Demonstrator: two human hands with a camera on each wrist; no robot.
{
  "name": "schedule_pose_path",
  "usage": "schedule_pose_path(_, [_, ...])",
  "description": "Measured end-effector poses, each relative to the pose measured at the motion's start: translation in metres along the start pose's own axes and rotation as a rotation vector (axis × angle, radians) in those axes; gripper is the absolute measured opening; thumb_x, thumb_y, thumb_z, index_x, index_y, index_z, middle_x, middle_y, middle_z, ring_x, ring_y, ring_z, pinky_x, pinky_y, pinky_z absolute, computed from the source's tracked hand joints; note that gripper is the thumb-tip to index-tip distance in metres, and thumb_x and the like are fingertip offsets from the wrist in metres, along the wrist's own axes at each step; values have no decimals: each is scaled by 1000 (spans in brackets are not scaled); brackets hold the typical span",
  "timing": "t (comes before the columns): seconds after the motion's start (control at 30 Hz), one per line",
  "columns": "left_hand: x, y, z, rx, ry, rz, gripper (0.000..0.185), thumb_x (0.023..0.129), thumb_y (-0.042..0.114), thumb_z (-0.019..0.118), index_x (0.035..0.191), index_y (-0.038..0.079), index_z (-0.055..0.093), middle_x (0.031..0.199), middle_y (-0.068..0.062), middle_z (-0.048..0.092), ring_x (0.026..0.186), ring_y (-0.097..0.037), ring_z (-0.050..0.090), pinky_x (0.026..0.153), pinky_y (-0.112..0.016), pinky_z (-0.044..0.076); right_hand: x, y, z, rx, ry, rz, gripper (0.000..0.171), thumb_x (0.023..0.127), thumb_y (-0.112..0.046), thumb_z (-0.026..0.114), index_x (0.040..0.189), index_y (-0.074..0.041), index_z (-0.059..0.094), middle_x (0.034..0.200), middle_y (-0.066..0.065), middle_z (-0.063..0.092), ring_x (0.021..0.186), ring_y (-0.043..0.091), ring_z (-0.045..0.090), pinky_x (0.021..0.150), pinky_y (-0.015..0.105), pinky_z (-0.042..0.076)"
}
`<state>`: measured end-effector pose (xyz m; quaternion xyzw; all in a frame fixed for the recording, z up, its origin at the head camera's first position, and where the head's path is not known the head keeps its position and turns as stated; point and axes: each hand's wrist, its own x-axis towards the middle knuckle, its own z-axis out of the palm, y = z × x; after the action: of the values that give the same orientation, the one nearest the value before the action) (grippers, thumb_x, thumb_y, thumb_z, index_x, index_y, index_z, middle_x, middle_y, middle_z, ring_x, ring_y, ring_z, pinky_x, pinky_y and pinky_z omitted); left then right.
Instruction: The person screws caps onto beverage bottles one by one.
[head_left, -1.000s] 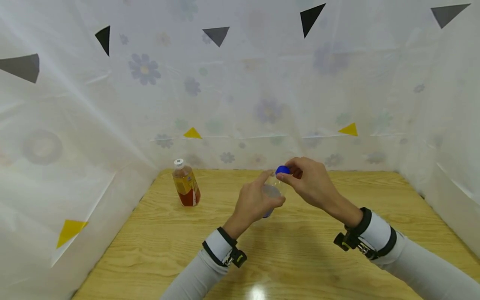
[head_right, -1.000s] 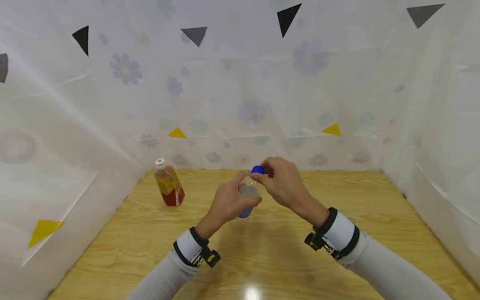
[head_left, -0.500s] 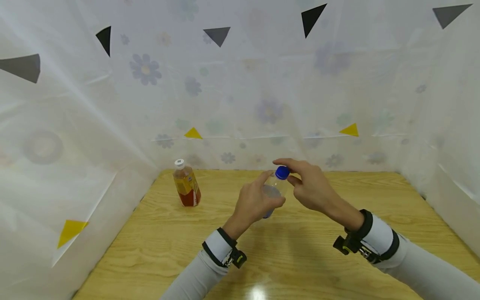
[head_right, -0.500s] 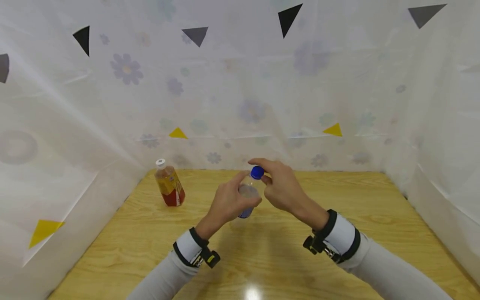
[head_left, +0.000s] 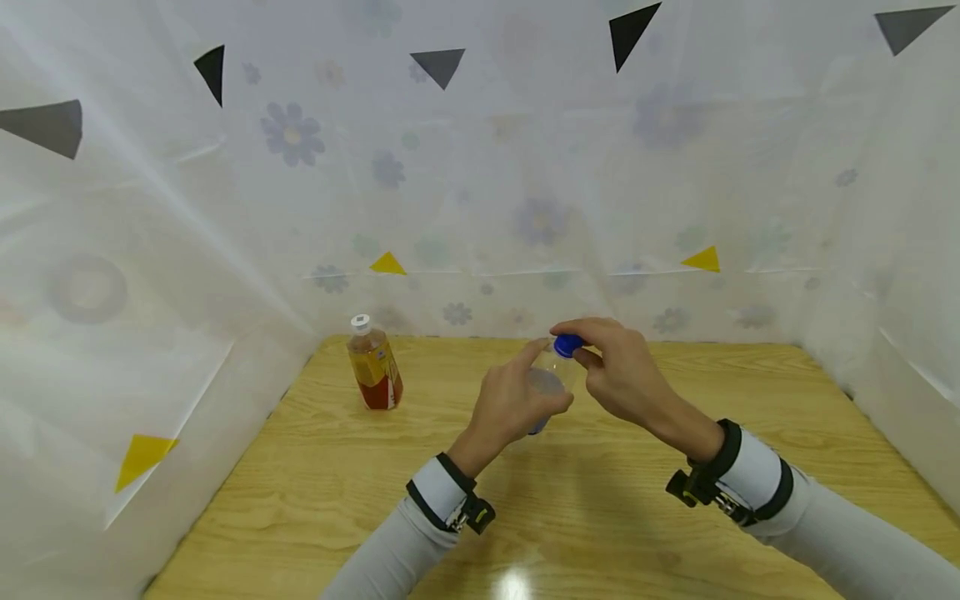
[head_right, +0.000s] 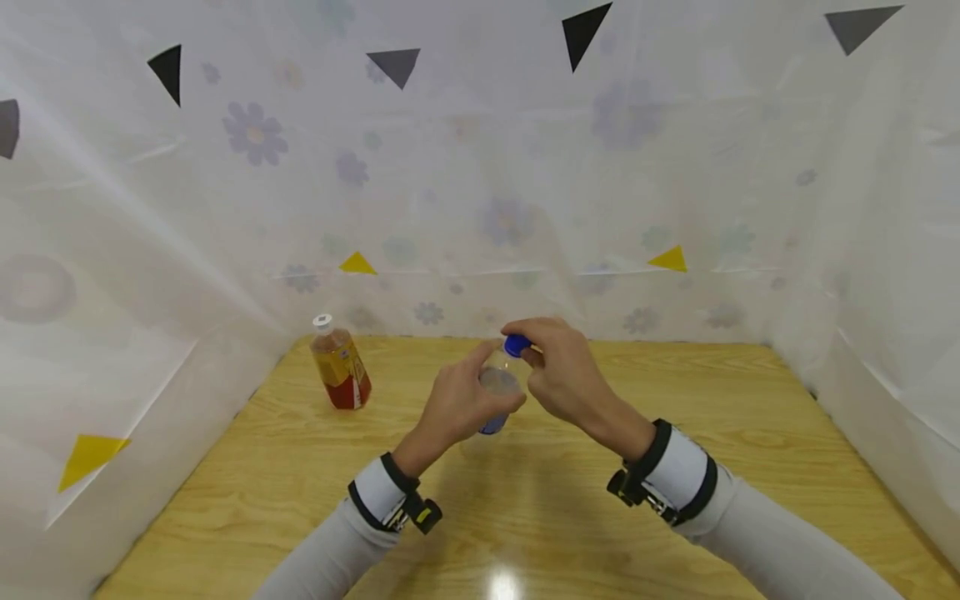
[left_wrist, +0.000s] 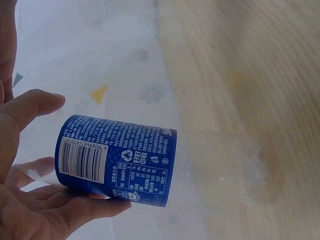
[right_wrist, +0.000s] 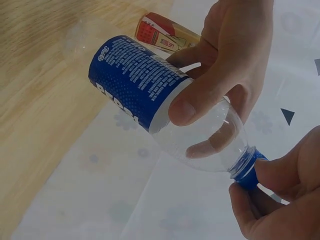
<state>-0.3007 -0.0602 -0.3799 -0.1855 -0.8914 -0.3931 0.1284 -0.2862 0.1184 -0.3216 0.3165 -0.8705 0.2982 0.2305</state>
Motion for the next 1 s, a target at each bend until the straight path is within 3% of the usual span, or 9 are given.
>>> schedule_pose_path(0.2, [0, 1, 0, 9, 0, 11, 74, 83, 40, 80, 148, 24, 51, 94, -11, 73, 68, -14, 65, 55, -25, 49, -1, 1, 1, -7, 12, 19, 31, 96, 4, 62, 126, 0, 68, 120, 20, 67, 103, 35, 67, 82, 48, 57])
schedule_pose_path(0.43, [0, 1, 1, -1, 7, 15, 74, 81, 39, 81, 148, 24, 53, 91, -9, 72, 68, -14, 63, 55, -26, 49, 1, 4, 2, -12, 55, 39, 13, 93, -11, 74, 104, -4, 70, 90, 8, 65, 85, 23, 61, 76, 42, 51])
schedule_pose_path(0.63, [0, 2, 2, 0, 3, 14, 74, 82, 40, 81, 148, 29, 52, 90, -9, 72, 68, -14, 63, 55, -26, 49, 1, 6, 1, -30, 70, 77, 18, 90, -20, 78, 92, -5, 68, 85, 8, 63, 80, 23, 59, 74, 40, 48])
schedule_pose_path(0.9, [-1, 2, 1, 20, 11, 23, 74, 81, 39, 82, 148, 27, 52, 87, -9, 72, 66, -14, 62, 53, -26, 48, 2, 7, 1, -27, 56, 102, 21, 92, -24, 77, 92, -6, 67, 86, 7, 63, 82, 23, 59, 75, 39, 47])
schedule_pose_path(1.0, [-1, 2, 0, 14, 5, 16, 73, 81, 40, 82, 147, 28, 52, 91, -11, 73, 69, -16, 65, 55, -26, 49, 2, 6, -1, -47, 15, 120, 28, 92, -28, 76, 105, -4, 69, 93, 11, 67, 87, 27, 62, 77, 43, 50])
